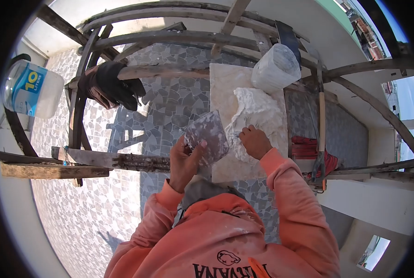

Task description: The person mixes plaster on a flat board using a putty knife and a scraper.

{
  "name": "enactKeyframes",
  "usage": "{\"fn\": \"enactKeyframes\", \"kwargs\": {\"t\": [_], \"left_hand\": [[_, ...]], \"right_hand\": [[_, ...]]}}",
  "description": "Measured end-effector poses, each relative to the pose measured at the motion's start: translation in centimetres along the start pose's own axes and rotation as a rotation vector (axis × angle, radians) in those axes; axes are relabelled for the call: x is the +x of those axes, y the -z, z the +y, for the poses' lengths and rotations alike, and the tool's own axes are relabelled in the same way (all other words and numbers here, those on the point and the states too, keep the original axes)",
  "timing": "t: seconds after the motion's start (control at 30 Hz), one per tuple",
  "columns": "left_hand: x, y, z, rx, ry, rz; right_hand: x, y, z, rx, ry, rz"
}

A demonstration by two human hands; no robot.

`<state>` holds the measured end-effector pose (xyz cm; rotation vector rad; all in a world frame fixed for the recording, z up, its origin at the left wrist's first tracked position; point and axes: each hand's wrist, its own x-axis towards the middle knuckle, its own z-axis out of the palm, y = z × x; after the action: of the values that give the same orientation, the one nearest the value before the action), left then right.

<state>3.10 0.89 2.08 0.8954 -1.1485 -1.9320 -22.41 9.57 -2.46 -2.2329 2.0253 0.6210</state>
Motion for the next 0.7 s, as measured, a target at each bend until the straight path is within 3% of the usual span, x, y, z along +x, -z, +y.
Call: {"fn": "enactKeyframes", "kwargs": {"t": [0.1,0.2,0.23,0.33,0.47,0.57,0.7], "left_hand": [[0.1,0.4,-0.2,0.013,0.035,0.011],[0.3,0.5,-0.2,0.033,0.011,0.002],[0.3,0.4,-0.2,0.038,0.003,-0.004],[-0.2,0.5,0.2,0.034,0.029,0.013],[-0.2,0.4,0.4,0.007,0.048,0.020],[0.2,0.7,-0.5,0.007,0.004,-0.012],[-0.2,0.6,0.0,0.001,0.023,0.008]], "right_hand": [[0.3,3.3,1.2,-0.086,-0.201,0.098],[1.5,-1.2,0.1,-0.132,-0.159,0.173],[1.5,-1.6,-0.3,-0.068,-0.078,0.038],[0.1,0.1,-0.1,0.085,-0.055,-0.059],[0.9,3.2,1.2,-0.073,-0.296,0.091],[2.5,-1.7,0.2,-0.048,-0.198,0.005],[1.2,2.1,0.5,0.121,-0.159,-0.084]]}}
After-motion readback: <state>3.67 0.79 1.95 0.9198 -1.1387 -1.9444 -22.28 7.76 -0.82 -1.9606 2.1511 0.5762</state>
